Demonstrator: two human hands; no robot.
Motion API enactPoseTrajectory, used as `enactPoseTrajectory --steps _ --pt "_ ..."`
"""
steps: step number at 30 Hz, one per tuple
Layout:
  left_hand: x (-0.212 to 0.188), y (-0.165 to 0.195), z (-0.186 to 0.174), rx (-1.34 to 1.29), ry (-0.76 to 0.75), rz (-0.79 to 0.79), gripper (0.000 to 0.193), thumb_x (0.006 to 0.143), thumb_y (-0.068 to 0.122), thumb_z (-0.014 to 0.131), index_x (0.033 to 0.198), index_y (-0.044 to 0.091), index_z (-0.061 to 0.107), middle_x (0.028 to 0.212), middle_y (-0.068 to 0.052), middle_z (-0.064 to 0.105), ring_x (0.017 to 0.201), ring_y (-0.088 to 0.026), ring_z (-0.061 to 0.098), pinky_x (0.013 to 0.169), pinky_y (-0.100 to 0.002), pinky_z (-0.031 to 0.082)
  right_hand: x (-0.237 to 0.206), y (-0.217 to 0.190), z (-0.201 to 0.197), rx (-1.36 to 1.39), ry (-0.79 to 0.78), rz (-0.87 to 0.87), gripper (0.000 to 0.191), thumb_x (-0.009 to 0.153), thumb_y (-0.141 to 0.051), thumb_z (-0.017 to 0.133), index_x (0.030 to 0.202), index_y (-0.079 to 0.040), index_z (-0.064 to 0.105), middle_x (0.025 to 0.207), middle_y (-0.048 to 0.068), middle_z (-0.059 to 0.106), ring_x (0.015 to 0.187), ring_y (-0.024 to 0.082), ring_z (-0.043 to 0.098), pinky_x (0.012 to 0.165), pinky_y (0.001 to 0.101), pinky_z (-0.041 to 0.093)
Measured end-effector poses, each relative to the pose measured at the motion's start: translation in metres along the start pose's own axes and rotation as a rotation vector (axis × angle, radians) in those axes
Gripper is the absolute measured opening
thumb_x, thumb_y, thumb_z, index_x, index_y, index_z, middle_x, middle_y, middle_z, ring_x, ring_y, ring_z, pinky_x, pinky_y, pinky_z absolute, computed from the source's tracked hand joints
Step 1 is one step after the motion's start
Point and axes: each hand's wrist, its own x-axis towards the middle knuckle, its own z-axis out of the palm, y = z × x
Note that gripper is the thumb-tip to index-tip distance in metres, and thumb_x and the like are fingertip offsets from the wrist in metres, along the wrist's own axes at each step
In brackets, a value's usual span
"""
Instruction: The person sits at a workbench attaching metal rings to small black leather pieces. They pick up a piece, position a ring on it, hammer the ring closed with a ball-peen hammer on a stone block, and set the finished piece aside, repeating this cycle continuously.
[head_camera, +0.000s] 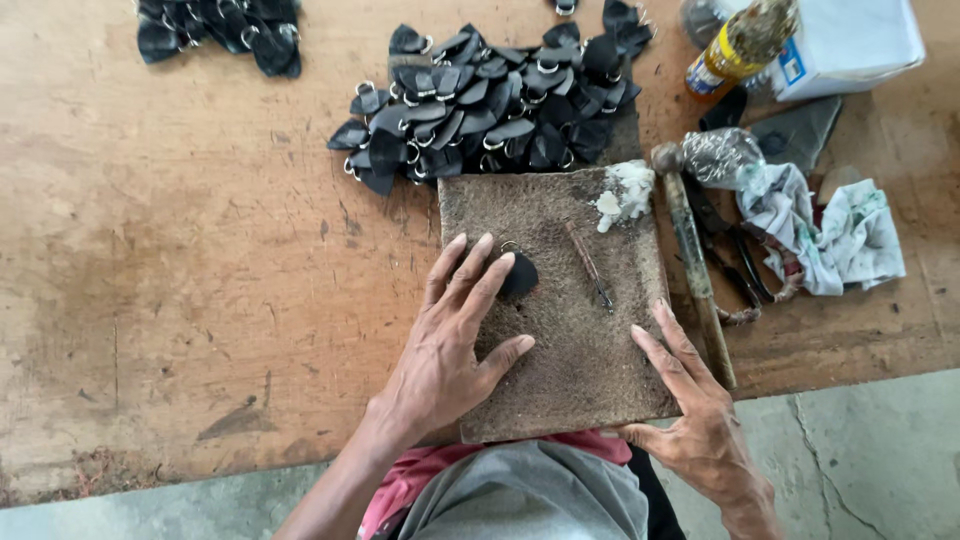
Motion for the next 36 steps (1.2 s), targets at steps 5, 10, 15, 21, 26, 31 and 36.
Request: enactPoseTrajectory --steps 5,10,15,21,26,31,36 --pt "-0.02 0.012 -0.004 -0.057 0.019 0.125 0.115 0.074 0.054 0.085 0.162 0.014 0.022 0.17 -0.022 0.004 0.156 -0.046 0.004 0.123 -0.06 0.013 0.004 0.001 0.006 0.001 0.028 -0.005 0.107 0.056 -0.04 0.09 0.148 -0.012 0.044 0.166 0.013 0.027 0.148 0.035 0.036 0.111 0.0437 0.04" --pt "-0.053 0.012 0.012 -0.005 -0.089 0.02 0.12 0.053 0.038 0.097 0.154 0.022 0.034 0.167 -0.022 0.007 0.153 -0.048 0.0 0.116 -0.057 0.024 0.005 0.003 0.011 -0.036 -0.013 -0.037 0.121 0.05 -0.037 0.094 0.152 -0.011 0.034 0.166 0.014 0.016 0.151 0.036 0.022 0.118 0.0483 0.032" --pt "-0.055 0.008 0.013 -0.08 -0.035 -0.007 0.113 0.056 0.039 0.098 0.152 0.017 0.043 0.17 -0.019 0.016 0.158 -0.047 0.004 0.123 -0.056 0.031 0.005 0.007 0.01 -0.02 -0.036 -0.024 0.119 0.052 -0.03 0.094 0.153 -0.014 0.035 0.168 0.011 0.016 0.153 0.034 0.022 0.118 0.0473 0.033" --pt "-0.037 0.014 -0.004 0.124 0.023 0.15 0.125 0.055 0.062 0.094 0.152 0.003 0.041 0.16 -0.025 0.027 0.148 -0.05 0.025 0.117 -0.065 0.022 0.009 0.004 0.008 -0.024 -0.076 0.027 0.123 0.048 -0.037 0.097 0.153 -0.016 0.036 0.167 0.01 0.015 0.151 0.033 0.022 0.117 0.0475 0.033" --pt "0.034 -0.003 -0.007 0.047 0.098 0.168 0.065 0.088 0.018 0.078 0.144 0.002 0.051 0.142 -0.02 0.058 0.132 -0.037 0.052 0.113 -0.051 0.047 0.013 -0.003 0.002 -0.021 -0.093 0.048 0.122 0.048 -0.042 0.093 0.153 -0.019 0.035 0.167 0.008 0.015 0.151 0.031 0.024 0.118 0.0467 0.035" --pt "0.029 0.01 0.004 -0.038 -0.032 0.087 0.059 0.086 0.014 0.077 0.14 0.004 0.056 0.125 -0.015 0.067 0.12 -0.031 0.058 0.105 -0.043 0.051 0.014 -0.004 -0.002 -0.213 0.04 -0.133 0.101 0.058 -0.038 0.084 0.148 -0.013 0.046 0.162 0.014 0.032 0.15 0.036 0.029 0.119 0.0537 0.031" --pt "-0.018 0.031 0.005 -0.085 -0.068 0.154 0.061 0.08 0.009 0.08 0.136 0.003 0.058 0.128 -0.014 0.068 0.124 -0.031 0.058 0.107 -0.043 0.051 0.047 0.0 0.002 -0.31 0.249 -0.046 0.039 0.089 -0.032 0.075 0.122 -0.012 0.068 0.123 0.009 0.065 0.119 0.026 0.054 0.101 0.0429 0.048"
